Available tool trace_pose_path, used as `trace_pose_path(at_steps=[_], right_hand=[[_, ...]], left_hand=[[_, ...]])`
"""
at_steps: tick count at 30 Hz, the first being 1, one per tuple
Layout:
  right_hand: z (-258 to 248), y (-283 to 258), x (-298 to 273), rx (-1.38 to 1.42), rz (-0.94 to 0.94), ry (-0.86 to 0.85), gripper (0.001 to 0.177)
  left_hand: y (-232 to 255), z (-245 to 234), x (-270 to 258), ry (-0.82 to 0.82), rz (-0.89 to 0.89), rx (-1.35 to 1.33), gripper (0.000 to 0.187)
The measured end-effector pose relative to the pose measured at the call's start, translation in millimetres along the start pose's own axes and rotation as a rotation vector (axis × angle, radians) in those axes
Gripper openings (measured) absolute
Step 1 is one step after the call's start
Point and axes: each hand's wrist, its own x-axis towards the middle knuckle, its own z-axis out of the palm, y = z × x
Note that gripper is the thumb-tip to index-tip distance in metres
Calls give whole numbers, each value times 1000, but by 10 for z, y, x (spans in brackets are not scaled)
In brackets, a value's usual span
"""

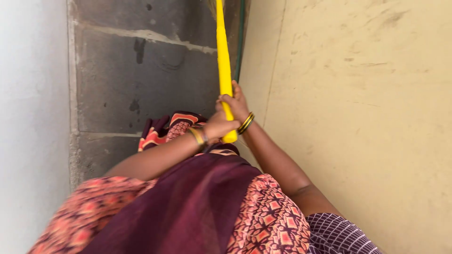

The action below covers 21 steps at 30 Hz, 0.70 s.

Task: Sweeping the floor with a yellow broom in an outdoor area.

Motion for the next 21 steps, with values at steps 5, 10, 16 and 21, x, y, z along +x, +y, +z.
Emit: trace_pose_path(at_steps=[5, 10, 16, 21], right_hand=[[901, -695, -458, 90, 192, 87, 66], [1100, -428, -209, 295, 325, -12, 28], [916, 51, 928, 390, 652, -15, 26], [1165, -338, 1921, 256, 482, -47, 22]], left_hand=[[708, -676, -337, -298, -6, 382, 55], [972, -1250, -238, -241, -370, 598, 54], [932, -1721, 602, -286, -733, 304, 23], [1343, -2270, 1201, -123, -516, 126, 20]])
